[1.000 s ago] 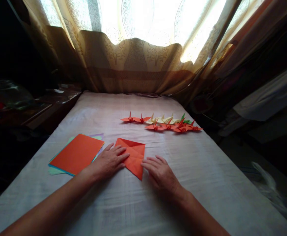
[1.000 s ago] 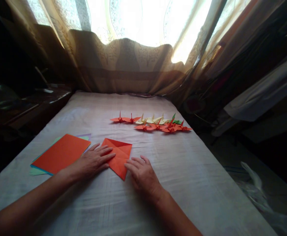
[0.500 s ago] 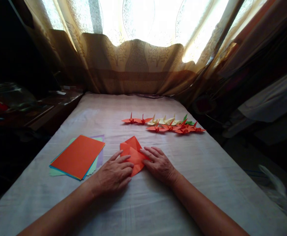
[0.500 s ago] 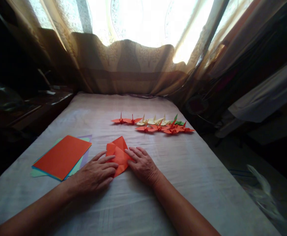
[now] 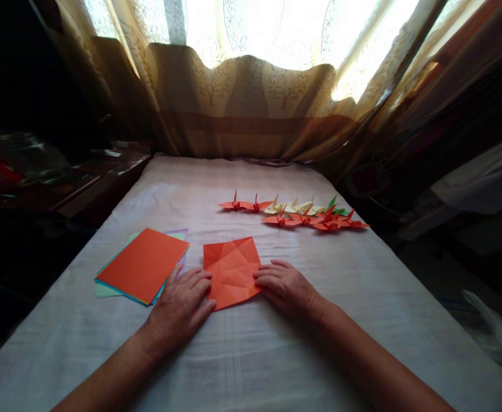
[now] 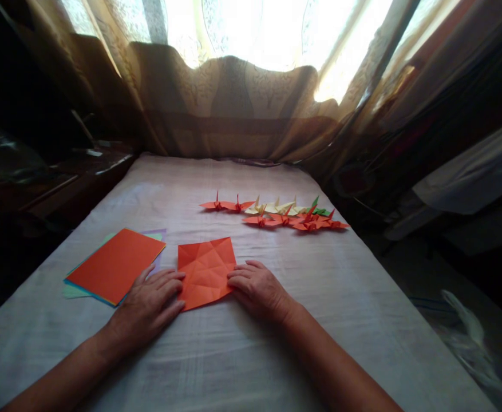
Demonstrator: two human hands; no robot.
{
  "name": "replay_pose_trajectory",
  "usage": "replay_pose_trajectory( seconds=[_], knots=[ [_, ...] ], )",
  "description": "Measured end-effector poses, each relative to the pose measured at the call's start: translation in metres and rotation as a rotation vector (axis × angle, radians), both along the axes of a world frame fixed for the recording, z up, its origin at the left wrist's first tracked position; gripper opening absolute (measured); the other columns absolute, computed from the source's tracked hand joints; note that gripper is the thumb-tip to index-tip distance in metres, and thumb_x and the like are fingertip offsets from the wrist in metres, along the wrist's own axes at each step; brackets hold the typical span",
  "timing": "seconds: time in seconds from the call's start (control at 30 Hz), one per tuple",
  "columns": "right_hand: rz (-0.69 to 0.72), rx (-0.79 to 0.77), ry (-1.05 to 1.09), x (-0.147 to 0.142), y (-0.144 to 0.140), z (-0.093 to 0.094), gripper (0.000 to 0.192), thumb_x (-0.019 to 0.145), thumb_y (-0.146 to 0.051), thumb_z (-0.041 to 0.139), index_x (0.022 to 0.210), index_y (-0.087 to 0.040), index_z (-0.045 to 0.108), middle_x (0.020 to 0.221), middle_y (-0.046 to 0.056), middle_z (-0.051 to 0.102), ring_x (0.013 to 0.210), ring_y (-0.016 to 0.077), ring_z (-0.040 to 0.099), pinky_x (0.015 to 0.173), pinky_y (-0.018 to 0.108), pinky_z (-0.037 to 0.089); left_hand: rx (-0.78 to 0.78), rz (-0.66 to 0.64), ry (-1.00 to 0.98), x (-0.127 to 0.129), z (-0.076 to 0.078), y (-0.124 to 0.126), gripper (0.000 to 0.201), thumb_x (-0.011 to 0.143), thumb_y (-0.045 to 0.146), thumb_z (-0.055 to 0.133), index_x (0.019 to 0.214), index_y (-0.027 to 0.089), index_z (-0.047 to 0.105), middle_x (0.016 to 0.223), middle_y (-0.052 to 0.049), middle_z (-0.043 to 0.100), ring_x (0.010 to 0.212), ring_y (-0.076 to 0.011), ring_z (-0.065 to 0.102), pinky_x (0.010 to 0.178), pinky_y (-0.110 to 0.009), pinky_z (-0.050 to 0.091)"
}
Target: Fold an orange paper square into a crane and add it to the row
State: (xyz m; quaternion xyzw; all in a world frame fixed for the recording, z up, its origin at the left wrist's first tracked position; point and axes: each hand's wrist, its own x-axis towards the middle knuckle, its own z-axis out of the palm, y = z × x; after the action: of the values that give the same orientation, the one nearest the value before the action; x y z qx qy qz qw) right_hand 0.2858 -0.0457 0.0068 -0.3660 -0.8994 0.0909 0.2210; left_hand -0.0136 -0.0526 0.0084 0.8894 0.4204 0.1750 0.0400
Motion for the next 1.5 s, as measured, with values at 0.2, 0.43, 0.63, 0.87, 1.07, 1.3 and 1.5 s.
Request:
replay_pose_trajectory(
  seconds=[0.2, 0.43, 0.63, 0.87, 1.07, 1.3, 1.5],
  knots=[
    [-0.049, -0.149, 0.077, -0.001, 0.016, 0.006, 0.011, 0.092, -0.025, 0.057, 0.091, -0.025, 0.068, 0.092, 0.002, 0.076, 0.095, 0.0191, 0.069, 0.095, 0.035, 0.043, -0.020, 0.053, -0.060, 0.004, -0.009, -0.009, 0.012, 0.090, 0.029, 0.057, 0.099, 0.021, 0.060, 0.123, -0.007, 0.066, 0.118, -0.0271, 0.057, 0.113, -0.055, 0.026],
    [-0.260, -0.332, 0.182, -0.032, 0.031, 0.009, 0.016, 0.088, -0.024, 0.059, 0.074, -0.021, 0.068, 0.068, -0.001, 0.068, 0.061, 0.0121, 0.059, 0.062, 0.023, 0.040, -0.056, 0.044, -0.082, 0.001, -0.012, -0.012, 0.015, 0.093, 0.026, 0.054, 0.105, 0.022, 0.064, 0.128, -0.006, 0.064, 0.125, -0.0267, 0.052, 0.114, -0.056, 0.024],
    [-0.390, -0.240, 0.212, -0.040, 0.037, -0.004, 0.020, 0.085, -0.027, 0.062, 0.067, -0.021, 0.063, 0.061, -0.002, 0.063, 0.057, 0.0120, 0.053, 0.060, 0.024, 0.036, -0.038, -0.021, -0.098, 0.000, -0.010, -0.012, 0.022, 0.096, 0.025, 0.051, 0.108, 0.028, 0.069, 0.124, -0.003, 0.067, 0.130, -0.0282, 0.048, 0.115, -0.062, 0.018],
    [-0.431, -0.085, 0.091, -0.046, 0.038, -0.014, 0.019, 0.086, -0.030, 0.063, 0.069, -0.021, 0.063, 0.065, -0.001, 0.065, 0.062, 0.0140, 0.055, 0.067, 0.028, 0.033, 0.040, -0.068, -0.069, -0.001, -0.012, -0.015, 0.038, 0.097, 0.015, 0.042, 0.129, 0.026, 0.060, 0.125, -0.005, 0.067, 0.131, -0.0263, 0.048, 0.117, -0.057, 0.016],
    [-0.445, -0.071, 0.016, -0.048, 0.039, -0.013, 0.021, 0.087, -0.029, 0.064, 0.067, -0.020, 0.061, 0.065, -0.001, 0.065, 0.062, 0.0141, 0.054, 0.068, 0.028, 0.030, 0.100, -0.094, -0.105, 0.001, -0.020, -0.019, 0.038, 0.099, 0.016, 0.037, 0.120, 0.031, 0.066, 0.116, 0.000, 0.071, 0.125, -0.0258, 0.053, 0.118, -0.055, 0.012],
    [-0.465, -0.013, 0.049, -0.050, 0.036, -0.020, 0.014, 0.088, -0.030, 0.063, 0.076, -0.022, 0.064, 0.072, 0.000, 0.069, 0.070, 0.0170, 0.060, 0.073, 0.030, 0.032, 0.119, -0.114, -0.088, -0.001, -0.022, -0.019, 0.039, 0.099, 0.015, 0.036, 0.119, 0.030, 0.066, 0.132, -0.001, 0.064, 0.132, -0.0252, 0.047, 0.119, -0.054, 0.006],
    [-0.474, -0.012, 0.079, -0.050, 0.035, -0.023, 0.010, 0.089, -0.031, 0.062, 0.086, -0.022, 0.066, 0.080, 0.002, 0.072, 0.075, 0.0192, 0.063, 0.076, 0.032, 0.035, 0.063, -0.170, -0.061, 0.001, -0.018, -0.020, 0.046, 0.093, 0.008, 0.036, 0.128, 0.026, 0.060, 0.128, -0.001, 0.067, 0.140, -0.0224, 0.039, 0.121, -0.052, -0.003]
  ],
)
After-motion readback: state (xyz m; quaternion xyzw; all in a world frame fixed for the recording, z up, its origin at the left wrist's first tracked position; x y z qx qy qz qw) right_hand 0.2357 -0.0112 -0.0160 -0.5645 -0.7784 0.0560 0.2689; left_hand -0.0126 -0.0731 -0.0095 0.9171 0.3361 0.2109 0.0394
